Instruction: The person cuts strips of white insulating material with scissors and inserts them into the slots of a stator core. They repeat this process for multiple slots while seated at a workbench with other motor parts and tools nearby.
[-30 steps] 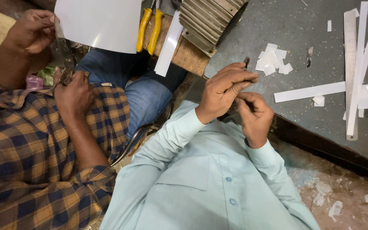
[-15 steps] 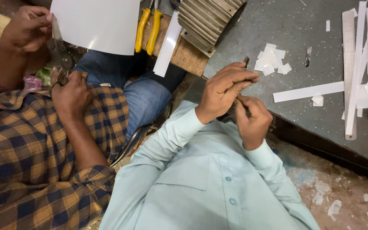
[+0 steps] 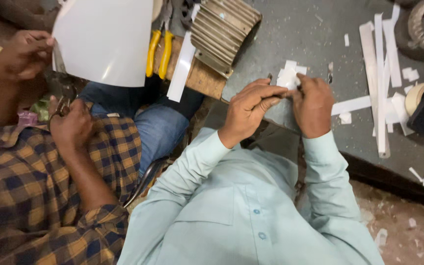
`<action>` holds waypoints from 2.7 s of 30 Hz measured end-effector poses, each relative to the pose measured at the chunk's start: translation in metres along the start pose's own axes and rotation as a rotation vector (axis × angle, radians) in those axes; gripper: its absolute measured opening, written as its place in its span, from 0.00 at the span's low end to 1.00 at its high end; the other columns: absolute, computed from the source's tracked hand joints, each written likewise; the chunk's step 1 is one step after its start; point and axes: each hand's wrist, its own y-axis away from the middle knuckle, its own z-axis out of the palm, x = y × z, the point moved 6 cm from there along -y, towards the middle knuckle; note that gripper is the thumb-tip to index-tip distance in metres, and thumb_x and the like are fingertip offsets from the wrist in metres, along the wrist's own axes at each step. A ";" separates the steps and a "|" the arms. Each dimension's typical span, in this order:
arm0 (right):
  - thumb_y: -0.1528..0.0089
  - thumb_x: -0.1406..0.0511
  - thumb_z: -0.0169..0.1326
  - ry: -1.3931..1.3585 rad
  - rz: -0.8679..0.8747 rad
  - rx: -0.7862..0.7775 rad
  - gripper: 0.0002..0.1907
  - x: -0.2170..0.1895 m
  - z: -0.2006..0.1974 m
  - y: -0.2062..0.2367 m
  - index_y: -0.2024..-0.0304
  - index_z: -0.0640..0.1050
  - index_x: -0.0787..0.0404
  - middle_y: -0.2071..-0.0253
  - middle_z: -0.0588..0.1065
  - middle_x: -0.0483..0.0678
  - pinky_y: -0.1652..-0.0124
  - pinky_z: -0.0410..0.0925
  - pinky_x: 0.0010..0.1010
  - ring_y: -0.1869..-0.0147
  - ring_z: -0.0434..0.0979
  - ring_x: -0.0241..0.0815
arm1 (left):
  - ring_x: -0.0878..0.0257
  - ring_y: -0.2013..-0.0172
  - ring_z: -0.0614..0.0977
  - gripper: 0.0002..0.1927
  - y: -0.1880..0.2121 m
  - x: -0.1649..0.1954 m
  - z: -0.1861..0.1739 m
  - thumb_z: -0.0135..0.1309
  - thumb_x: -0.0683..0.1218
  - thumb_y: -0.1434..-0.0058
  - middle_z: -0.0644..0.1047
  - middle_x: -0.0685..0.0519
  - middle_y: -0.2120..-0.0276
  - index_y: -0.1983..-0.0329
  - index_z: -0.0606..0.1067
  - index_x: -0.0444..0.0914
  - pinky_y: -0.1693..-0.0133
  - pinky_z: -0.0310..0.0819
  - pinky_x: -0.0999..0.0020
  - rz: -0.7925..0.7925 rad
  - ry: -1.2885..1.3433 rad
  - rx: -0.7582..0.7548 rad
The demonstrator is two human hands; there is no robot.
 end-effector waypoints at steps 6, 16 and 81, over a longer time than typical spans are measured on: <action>0.41 0.73 0.65 -0.015 0.010 0.084 0.07 -0.007 -0.009 0.004 0.60 0.82 0.64 0.58 0.75 0.56 0.56 0.69 0.42 0.56 0.77 0.57 | 0.57 0.51 0.86 0.10 -0.005 0.013 0.001 0.57 0.44 0.30 0.84 0.53 0.54 0.47 0.79 0.40 0.35 0.74 0.57 0.016 -0.014 0.005; 0.32 0.74 0.57 -1.265 0.467 0.067 0.08 -0.032 -0.043 0.022 0.50 0.76 0.71 0.57 0.79 0.53 0.55 0.75 0.29 0.57 0.81 0.40 | 0.58 0.50 0.85 0.17 -0.014 0.029 0.003 0.63 0.46 0.38 0.83 0.52 0.54 0.46 0.78 0.39 0.42 0.76 0.59 -0.094 0.038 -0.076; 0.38 0.74 0.62 -0.370 -0.058 0.035 0.05 -0.070 -0.017 0.029 0.59 0.81 0.68 0.59 0.80 0.55 0.56 0.72 0.37 0.58 0.82 0.53 | 0.62 0.48 0.85 0.16 -0.029 -0.004 -0.003 0.63 0.43 0.35 0.83 0.49 0.48 0.45 0.80 0.38 0.46 0.81 0.68 -0.158 0.156 -0.126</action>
